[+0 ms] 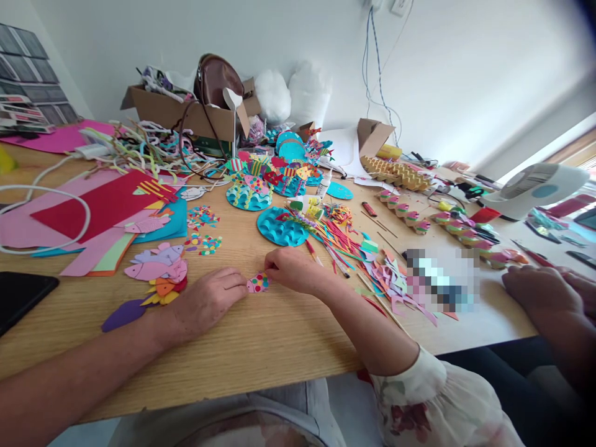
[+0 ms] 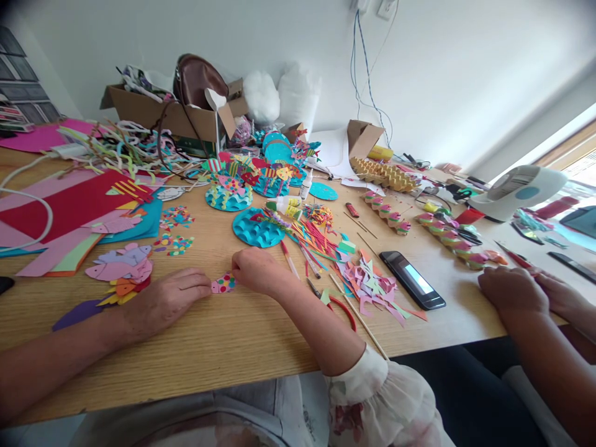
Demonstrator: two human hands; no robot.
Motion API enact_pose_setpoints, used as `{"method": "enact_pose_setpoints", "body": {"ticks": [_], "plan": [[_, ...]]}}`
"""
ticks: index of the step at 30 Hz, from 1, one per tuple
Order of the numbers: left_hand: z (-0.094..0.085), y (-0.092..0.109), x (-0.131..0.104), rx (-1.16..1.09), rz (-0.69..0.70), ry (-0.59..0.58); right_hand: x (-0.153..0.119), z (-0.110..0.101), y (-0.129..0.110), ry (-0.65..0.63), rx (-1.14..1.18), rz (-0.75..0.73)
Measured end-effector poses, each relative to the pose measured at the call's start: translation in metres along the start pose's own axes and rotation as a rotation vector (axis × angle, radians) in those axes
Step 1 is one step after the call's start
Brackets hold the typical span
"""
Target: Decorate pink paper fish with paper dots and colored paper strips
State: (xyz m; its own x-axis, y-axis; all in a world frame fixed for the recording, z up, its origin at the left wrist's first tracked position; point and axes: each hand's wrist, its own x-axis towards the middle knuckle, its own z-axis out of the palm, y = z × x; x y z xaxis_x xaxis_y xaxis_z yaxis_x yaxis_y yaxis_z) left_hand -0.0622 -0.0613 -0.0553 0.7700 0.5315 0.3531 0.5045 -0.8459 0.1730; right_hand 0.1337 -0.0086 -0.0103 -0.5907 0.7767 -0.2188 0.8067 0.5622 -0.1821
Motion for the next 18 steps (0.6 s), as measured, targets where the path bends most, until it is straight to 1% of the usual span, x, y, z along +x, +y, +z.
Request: {"method": "enact_pose_setpoints", "body": {"ticks": [5, 18], "plan": [[0.0020, -0.0012, -0.0004, -0.003, -0.001, 0.008, 0.0005, -0.0002, -0.0001, -0.003, -0.024, 0.013], [-0.0010, 0.0011, 0.0015, -0.008, -0.011, 0.012, 0.0013, -0.0004, -0.0006, -0.018, -0.053, 0.032]]}}
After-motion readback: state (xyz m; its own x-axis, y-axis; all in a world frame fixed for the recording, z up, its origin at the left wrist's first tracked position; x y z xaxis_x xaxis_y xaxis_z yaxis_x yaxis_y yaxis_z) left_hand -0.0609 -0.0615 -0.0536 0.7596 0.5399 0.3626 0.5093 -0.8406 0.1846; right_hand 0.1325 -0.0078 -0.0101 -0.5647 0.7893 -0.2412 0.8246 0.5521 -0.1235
